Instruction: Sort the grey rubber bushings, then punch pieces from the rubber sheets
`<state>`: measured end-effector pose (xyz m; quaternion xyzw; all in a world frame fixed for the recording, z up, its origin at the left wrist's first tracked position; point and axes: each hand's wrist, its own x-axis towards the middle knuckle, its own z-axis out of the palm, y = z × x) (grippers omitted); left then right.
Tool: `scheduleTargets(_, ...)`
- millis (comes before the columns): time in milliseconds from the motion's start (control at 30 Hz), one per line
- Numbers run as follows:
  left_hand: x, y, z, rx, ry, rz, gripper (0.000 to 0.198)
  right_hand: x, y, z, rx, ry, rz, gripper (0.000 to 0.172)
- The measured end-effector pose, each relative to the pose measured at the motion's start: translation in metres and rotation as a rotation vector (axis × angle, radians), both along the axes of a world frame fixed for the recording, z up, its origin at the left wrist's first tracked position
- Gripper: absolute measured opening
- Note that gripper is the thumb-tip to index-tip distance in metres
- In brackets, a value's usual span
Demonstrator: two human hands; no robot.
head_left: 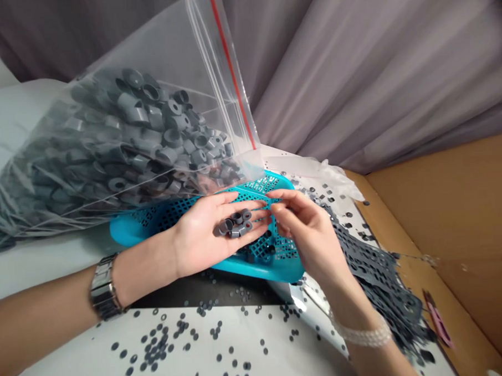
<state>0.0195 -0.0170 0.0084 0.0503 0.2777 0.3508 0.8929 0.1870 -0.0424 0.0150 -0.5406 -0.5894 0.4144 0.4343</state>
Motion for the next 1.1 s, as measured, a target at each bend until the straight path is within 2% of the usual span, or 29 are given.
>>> scheduleTargets(67, 0.0, -0.001, 0.0, 0.02, 0.014, 0.011, 0.032, -0.002, -0.004, 0.001, 0.165, -0.301, 0.078, 0.026)
scheduleTargets(133, -0.001, -0.001, 0.0, 0.014, 0.03, -0.004, 0.023, -0.003, -0.007, 0.003, 0.266, -0.49, 0.185, 0.031)
scheduleTargets(233, -0.002, 0.0, 0.0, -0.006, 0.061, -0.045, 0.019, -0.003, -0.008, 0.005, 0.31, -0.582, 0.286, 0.033)
scheduleTargets(400, -0.002, 0.0, 0.001, 0.013, 0.055, -0.069, 0.022, -0.003, -0.006, 0.004, 0.313, -0.582, 0.241, 0.026)
scheduleTargets(500, -0.001, 0.0, 0.001, 0.027, 0.033, -0.044, 0.025, -0.003, -0.005, 0.002, 0.225, -0.49, 0.178, 0.023)
scheduleTargets(633, -0.001, 0.0, 0.001, 0.043, 0.031, 0.028, 0.032, -0.002, -0.003, 0.0, 0.053, -0.201, 0.113, 0.021)
scheduleTargets(700, -0.001, 0.0, 0.001, 0.035, 0.004, 0.032, 0.038, 0.0, -0.001, 0.0, -0.045, 0.0, 0.1, 0.017)
scheduleTargets(833, -0.002, 0.002, 0.0, 0.033, -0.046, -0.032, 0.048, 0.007, 0.005, 0.004, -0.296, 0.542, 0.059, 0.015)
scheduleTargets(900, -0.003, 0.002, 0.0, 0.04, -0.041, -0.04, 0.05, 0.01, 0.008, 0.005, -0.365, 0.711, 0.023, 0.017)
scheduleTargets(1000, -0.003, 0.002, 0.0, 0.042, -0.033, -0.043, 0.052, 0.01, 0.009, 0.003, -0.392, 0.738, -0.009, 0.018)
scheduleTargets(1100, -0.002, 0.001, 0.0, 0.045, -0.029, -0.03, 0.052, 0.005, 0.006, -0.001, -0.327, 0.507, 0.031, 0.021)
